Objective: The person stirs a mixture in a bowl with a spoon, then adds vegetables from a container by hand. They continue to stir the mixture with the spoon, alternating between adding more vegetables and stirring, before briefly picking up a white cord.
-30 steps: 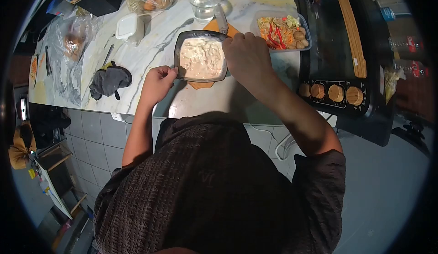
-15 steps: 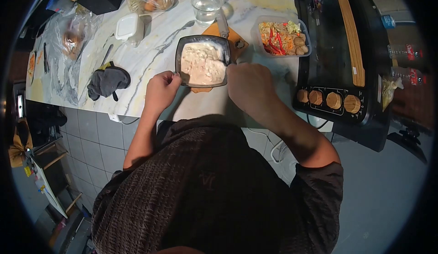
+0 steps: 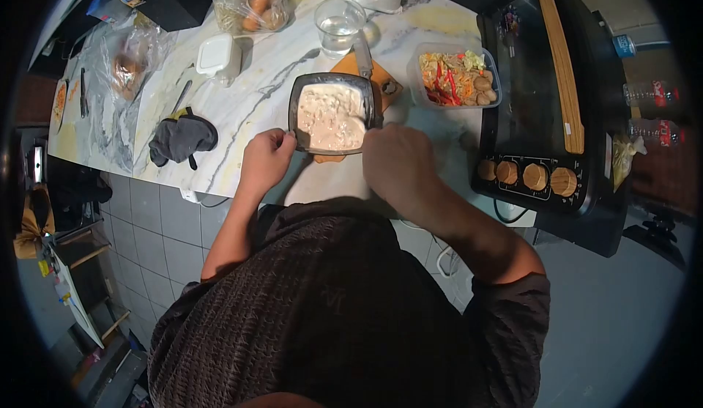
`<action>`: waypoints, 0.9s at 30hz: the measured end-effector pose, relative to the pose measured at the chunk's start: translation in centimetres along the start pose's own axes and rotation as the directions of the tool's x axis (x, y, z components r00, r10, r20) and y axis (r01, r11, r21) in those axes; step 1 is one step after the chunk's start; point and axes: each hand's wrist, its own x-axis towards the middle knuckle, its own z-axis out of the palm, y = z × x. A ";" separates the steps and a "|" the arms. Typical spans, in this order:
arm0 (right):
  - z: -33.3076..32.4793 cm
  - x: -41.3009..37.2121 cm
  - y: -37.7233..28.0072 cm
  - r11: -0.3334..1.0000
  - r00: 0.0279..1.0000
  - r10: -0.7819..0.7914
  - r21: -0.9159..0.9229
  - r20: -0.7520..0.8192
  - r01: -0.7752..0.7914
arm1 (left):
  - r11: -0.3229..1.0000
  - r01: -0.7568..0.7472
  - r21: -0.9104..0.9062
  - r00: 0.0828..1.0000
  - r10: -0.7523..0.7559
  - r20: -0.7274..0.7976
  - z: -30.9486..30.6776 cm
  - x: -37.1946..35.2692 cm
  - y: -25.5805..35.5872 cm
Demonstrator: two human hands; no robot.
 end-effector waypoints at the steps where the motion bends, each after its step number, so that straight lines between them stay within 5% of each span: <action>1: 0.2 -0.1 -0.1 1.000 1.000 -0.001 -0.002 -0.004 0.001 | 1.000 -0.002 -0.001 1.000 0.002 -0.003 -0.1 0.0 0.1; 9: 1.3 1.0 1.0 0.996 0.937 -0.092 -0.052 -0.338 0.079 | 0.998 -0.042 -0.040 0.998 0.044 0.037 -0.2 0.0 -0.8; 16: 3.4 2.9 3.6 0.977 0.896 -0.152 0.072 -0.418 0.200 | 1.000 -0.005 -0.031 0.996 0.007 0.088 -0.5 0.6 -0.9; 19: 4.2 2.8 4.2 0.983 0.947 -0.158 0.048 -0.281 0.178 | 0.992 0.045 -0.120 0.985 -0.024 0.171 -0.7 0.6 -1.3; 21: 6.0 3.6 4.8 0.816 0.992 0.095 0.577 -0.083 -0.030 | 0.992 0.032 -0.124 0.983 -0.009 0.184 -0.8 0.6 -1.1; 25: 6.0 2.4 4.4 0.655 0.983 0.183 0.747 -0.013 -0.112 | 0.992 0.013 -0.129 0.983 0.011 0.183 -0.8 0.2 -1.4; 27: 4.5 1.6 4.0 0.692 0.942 0.275 0.720 -0.192 -0.055 | 0.993 0.034 -0.117 0.975 -0.007 0.220 -1.3 0.5 -1.3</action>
